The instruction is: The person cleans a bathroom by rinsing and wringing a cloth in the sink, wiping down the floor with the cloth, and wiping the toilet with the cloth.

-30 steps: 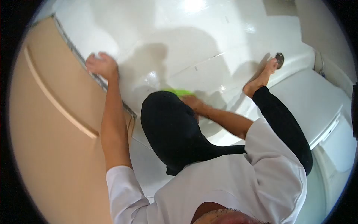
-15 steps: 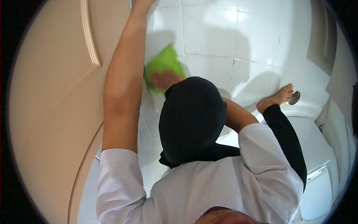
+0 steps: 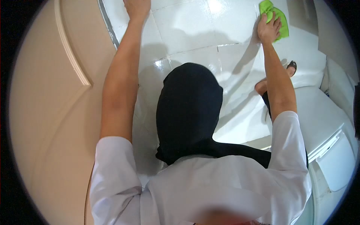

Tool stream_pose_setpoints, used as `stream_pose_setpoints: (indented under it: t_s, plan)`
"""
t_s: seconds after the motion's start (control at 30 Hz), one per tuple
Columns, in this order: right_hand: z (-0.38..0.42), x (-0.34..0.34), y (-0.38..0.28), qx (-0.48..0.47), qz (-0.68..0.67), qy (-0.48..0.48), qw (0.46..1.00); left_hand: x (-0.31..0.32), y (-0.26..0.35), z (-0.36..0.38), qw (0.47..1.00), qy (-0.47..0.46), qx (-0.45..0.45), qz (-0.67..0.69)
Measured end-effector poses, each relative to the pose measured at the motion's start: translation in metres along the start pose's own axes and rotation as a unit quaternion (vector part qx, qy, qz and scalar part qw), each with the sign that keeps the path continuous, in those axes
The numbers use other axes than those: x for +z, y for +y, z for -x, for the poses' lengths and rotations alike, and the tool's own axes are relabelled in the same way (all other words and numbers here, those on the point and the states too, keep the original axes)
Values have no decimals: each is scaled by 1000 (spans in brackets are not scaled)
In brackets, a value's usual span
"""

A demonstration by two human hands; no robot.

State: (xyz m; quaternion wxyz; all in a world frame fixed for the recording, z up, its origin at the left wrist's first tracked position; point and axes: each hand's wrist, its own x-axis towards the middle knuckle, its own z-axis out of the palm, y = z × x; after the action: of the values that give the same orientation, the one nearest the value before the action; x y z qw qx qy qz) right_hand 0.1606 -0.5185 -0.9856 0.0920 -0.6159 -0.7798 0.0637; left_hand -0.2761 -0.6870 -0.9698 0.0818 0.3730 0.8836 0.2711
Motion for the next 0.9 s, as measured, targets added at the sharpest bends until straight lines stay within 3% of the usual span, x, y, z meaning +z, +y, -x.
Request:
stream_pose_setpoints:
  t_s: [0.07, 0.1, 0.13, 0.17, 0.2, 0.23, 0.27, 0.3, 0.33, 0.37, 0.43, 0.47, 0.5, 0.53, 0.57, 0.6, 0.63, 0.67, 0.7, 0.73, 0.77, 0.8, 0.83, 0.87, 0.9]
  plan:
    - [-6, 19, 7, 62, -44, 44, 996, 10, 0, -38, 996, -51, -42, 62]
    - [-9, 74, 17, 35, 31, 81, 996, 23, -4, -57, 996, -55, -36, 64]
    - [10, 26, -63, 74, -97, -51, 991, 27, -19, -64, 995, -96, -36, 19]
    - [28, 45, -100, 23, -140, -59, 988, 39, -33, -78, 988, -151, -29, -26]
    - [45, 46, -140, -50, -171, -203, 963, 52, -53, -96, 988, -149, -3, -41]
    - [77, 46, -178, -166, -213, -147, 951, 66, -60, -102, 957, -178, 145, -176]
    - [102, 73, -200, -312, -252, -121, 908, 96, -89, -114, 963, -141, 206, -100]
    - [130, 48, -217, -373, -234, -119, 890, 107, -81, -118, 937, -153, 223, -223]
    - [158, 40, -221, -410, -279, -129, 859, 118, -74, -116, 945, -144, 171, -239]
    - [207, 61, -229, -291, -342, -299, 842, 101, -28, -99, 961, -132, 114, -215]
    - [243, 72, -167, -367, -517, -304, 711, 76, 15, -81, 977, -144, 53, -146]
    - [208, 8, -119, -567, -247, -277, 736, 73, 18, -77, 977, -150, 56, -141]
    - [195, -1, -66, -492, -388, -303, 718, 70, 15, -76, 975, -146, 80, -149]
    - [160, -17, -19, -471, -382, -368, 705, 69, 14, -73, 972, -138, 100, -158]
    - [121, -38, 30, -456, -252, -395, 757, 74, 18, -76, 973, -135, 94, -159]
    - [93, -57, 68, -459, -135, -332, 813, 52, 17, -66, 974, -131, 92, -160]
    - [48, -69, 108, -425, -118, -316, 840, 42, 17, -66, 971, -139, 97, -166]
    - [12, -57, 150, -434, -61, -166, 884, 41, 12, -66, 969, -140, 100, -178]
    - [-29, -79, 170, -213, -87, -249, 941, 39, 9, -70, 968, -142, 101, -180]
    - [-53, -87, 197, -53, 29, -145, 988, 41, 14, -73, 969, -139, 102, -177]
    - [-74, -60, 236, 52, 179, -137, 973, 48, 21, -74, 969, -127, 115, -177]
    - [-71, -69, 232, 133, 90, -69, 985, 50, 27, -73, 928, -209, 158, -265]
    - [-57, -34, 223, 154, 71, 13, 985, 52, 41, -88, 870, -284, 200, -350]
    - [-49, -4, 206, 171, 53, 96, 979, 46, 87, -70, 883, -264, 235, -310]
    - [-22, -24, 152, 126, 55, -3, 991, 45, 135, -36, 892, -250, 269, -264]
